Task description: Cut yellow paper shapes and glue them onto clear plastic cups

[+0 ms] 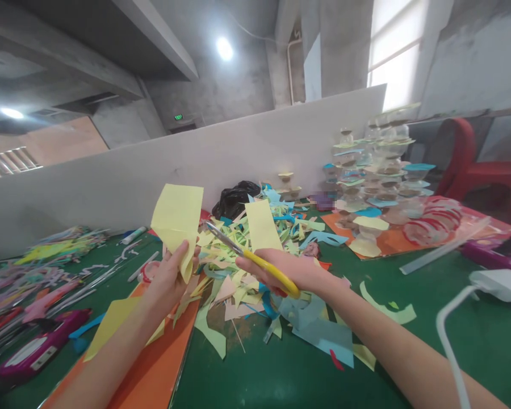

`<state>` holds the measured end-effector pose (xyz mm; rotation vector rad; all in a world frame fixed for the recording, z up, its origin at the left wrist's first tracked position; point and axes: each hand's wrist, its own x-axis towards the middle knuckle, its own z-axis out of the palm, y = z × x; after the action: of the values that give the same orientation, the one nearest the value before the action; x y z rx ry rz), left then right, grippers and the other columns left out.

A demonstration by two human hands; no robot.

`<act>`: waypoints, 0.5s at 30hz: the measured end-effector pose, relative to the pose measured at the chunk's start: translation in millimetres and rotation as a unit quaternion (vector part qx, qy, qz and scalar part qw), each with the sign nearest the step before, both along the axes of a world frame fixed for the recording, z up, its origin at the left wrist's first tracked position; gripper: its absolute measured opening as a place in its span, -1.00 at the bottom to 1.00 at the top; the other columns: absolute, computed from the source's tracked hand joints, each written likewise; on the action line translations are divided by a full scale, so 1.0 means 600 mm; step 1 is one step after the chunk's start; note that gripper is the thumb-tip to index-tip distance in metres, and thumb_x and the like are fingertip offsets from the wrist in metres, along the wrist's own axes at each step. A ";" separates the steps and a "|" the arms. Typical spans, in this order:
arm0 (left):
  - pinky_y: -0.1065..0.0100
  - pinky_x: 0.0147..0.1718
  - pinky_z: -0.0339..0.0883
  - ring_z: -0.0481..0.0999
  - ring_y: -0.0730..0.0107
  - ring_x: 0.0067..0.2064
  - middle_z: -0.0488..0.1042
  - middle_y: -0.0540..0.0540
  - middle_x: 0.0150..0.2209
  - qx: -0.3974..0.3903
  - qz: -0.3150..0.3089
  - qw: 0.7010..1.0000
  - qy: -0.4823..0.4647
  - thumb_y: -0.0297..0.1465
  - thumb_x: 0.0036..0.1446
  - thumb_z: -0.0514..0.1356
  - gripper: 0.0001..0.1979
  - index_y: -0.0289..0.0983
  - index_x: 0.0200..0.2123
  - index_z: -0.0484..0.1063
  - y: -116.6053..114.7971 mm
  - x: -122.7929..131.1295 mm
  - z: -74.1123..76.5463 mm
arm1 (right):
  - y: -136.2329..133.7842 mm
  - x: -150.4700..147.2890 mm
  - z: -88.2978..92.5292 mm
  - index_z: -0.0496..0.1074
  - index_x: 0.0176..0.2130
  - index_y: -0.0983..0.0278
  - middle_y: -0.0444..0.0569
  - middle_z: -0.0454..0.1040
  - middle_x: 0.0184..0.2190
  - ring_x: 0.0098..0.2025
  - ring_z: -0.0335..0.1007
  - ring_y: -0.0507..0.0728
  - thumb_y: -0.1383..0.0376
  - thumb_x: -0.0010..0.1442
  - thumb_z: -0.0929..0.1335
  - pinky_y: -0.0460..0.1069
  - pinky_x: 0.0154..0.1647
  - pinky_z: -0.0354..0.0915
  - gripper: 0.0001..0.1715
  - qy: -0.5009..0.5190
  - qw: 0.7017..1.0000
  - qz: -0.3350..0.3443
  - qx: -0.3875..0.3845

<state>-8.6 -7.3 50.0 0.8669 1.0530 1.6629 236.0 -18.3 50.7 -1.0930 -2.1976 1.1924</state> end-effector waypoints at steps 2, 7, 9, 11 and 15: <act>0.62 -0.58 0.32 0.46 0.61 -0.49 0.52 0.03 -0.37 0.004 -0.023 1.000 -0.001 -0.39 -0.01 0.39 -0.76 -0.24 -0.24 0.47 -0.004 0.005 -0.003 | -0.006 -0.006 0.005 0.12 -0.41 0.20 -0.24 0.20 -0.58 -0.62 0.13 -0.02 -0.21 0.24 0.22 -0.07 -0.57 0.12 -0.43 -0.022 0.999 -0.024 0.000; 0.63 -0.69 0.15 0.34 0.68 -0.57 0.49 0.05 -0.36 0.045 -0.079 0.995 0.043 -0.29 -0.05 0.42 -0.65 -0.24 -0.20 0.44 -0.006 0.013 -0.015 | -0.015 -0.014 0.011 0.11 -0.39 0.20 -0.23 0.18 -0.54 -0.58 0.13 -0.02 -0.24 0.22 0.23 -0.09 -0.59 0.01 -0.41 -0.065 0.996 -0.049 0.032; 0.61 -0.70 0.13 0.28 0.68 -0.63 0.46 0.07 -0.43 0.058 -0.088 0.991 0.087 -0.24 -0.01 0.39 -0.67 -0.25 -0.23 0.41 -0.005 0.015 -0.021 | -0.015 -0.013 0.009 0.12 -0.38 0.20 -0.23 0.20 -0.56 -0.58 0.13 -0.02 -0.26 0.22 0.21 -0.09 -0.59 0.00 -0.39 -0.079 0.995 -0.051 0.032; 0.57 -0.73 0.11 0.26 0.65 -0.67 0.46 0.06 -0.50 0.050 -0.086 0.987 0.127 -0.18 0.01 0.36 -0.65 -0.26 -0.26 0.37 -0.005 0.016 -0.024 | -0.013 -0.012 0.008 0.14 -0.38 0.21 -0.23 0.23 -0.57 -0.59 0.14 -0.02 -0.27 0.22 0.19 -0.09 -0.58 -0.01 -0.38 -0.093 0.994 -0.053 0.036; 0.53 -0.75 0.13 0.36 0.57 -0.66 0.54 -0.02 -0.41 0.035 -0.072 0.982 0.172 -0.12 0.00 0.34 -0.59 -0.26 -0.23 0.35 -0.009 0.019 -0.026 | -0.010 -0.010 0.007 0.16 -0.35 0.20 -0.22 0.26 -0.56 -0.58 0.17 -0.01 -0.26 0.23 0.20 -0.09 -0.60 -0.01 -0.40 -0.097 0.994 -0.047 0.036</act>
<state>2.5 -12.7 34.5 1.2810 1.1361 1.4666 230.1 -24.1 54.9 -1.3167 -2.2830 0.9967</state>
